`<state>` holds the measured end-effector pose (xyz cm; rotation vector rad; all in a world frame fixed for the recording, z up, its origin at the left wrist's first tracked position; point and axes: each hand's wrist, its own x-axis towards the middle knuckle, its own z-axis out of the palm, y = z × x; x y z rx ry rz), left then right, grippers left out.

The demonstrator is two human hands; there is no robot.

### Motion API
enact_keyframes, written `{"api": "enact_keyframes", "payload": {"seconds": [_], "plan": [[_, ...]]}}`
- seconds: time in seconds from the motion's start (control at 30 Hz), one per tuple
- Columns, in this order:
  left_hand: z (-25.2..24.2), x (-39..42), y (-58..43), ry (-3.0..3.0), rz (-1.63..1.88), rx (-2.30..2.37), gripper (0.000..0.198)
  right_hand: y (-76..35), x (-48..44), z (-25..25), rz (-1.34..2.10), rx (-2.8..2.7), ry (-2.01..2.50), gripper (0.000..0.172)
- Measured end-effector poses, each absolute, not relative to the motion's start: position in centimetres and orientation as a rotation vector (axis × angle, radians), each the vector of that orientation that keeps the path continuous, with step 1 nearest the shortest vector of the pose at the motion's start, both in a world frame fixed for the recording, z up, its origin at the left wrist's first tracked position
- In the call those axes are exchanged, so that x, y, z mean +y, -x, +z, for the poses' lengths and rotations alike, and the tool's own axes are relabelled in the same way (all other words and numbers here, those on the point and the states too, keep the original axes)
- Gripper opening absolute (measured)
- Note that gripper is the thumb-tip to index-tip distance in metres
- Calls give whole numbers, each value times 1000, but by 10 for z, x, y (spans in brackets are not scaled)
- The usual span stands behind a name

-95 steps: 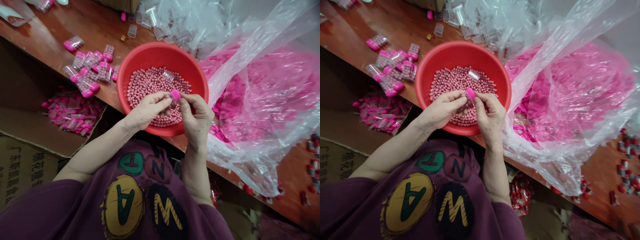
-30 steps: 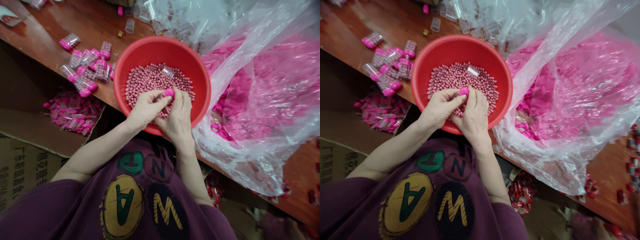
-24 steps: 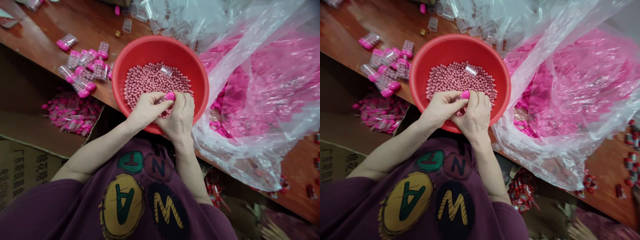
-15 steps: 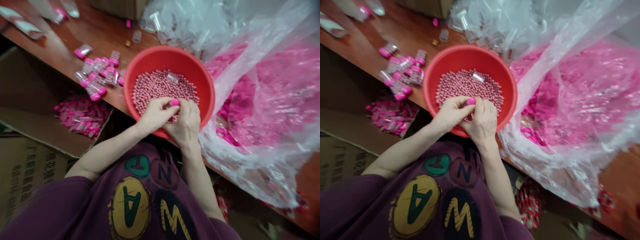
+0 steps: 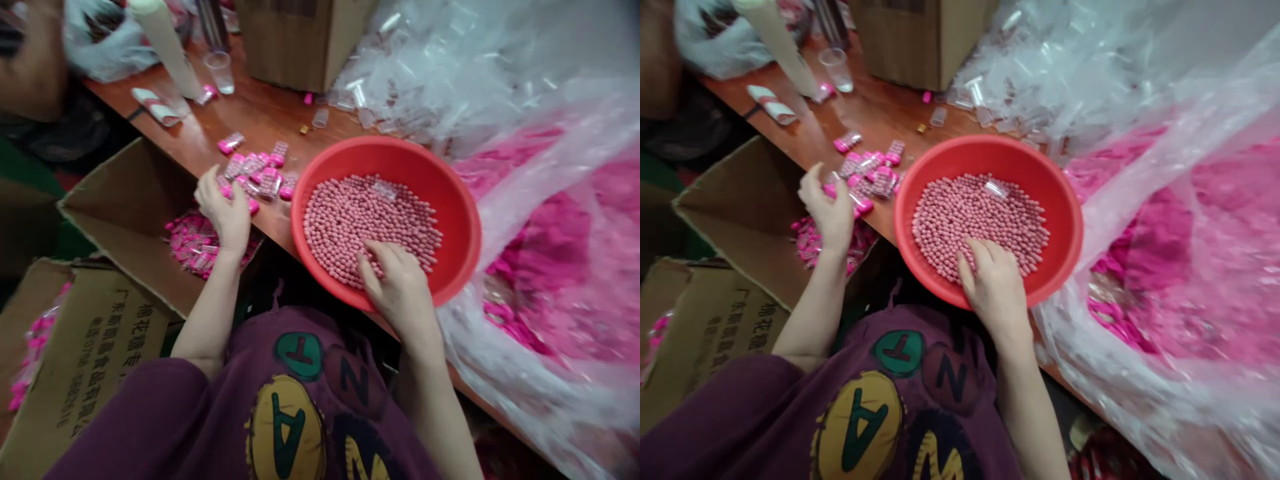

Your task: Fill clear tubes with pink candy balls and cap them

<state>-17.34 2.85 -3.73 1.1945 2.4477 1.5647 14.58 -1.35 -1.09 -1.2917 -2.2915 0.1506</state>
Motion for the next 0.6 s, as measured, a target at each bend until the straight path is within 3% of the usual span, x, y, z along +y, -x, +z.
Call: {"api": "enact_keyframes", "payload": {"seconds": [0.13,0.27,0.43,0.5,0.6], "plan": [[-10,64,113,-1654,1523,1878,33,-143,-15,-7,300,-2341,1412,35],[9,122,29,-2180,856,1314,29,-141,-16,-2,401,-2359,1475,35],[-5,163,-20,-2558,10,1310,51,-138,-19,0,461,-2344,1532,33],[-9,166,-24,-2586,-45,1341,54,-139,-20,-4,433,-2291,1552,33],[-6,165,-18,-2455,108,1311,40,-145,-19,-14,287,-2025,1564,34]]}}
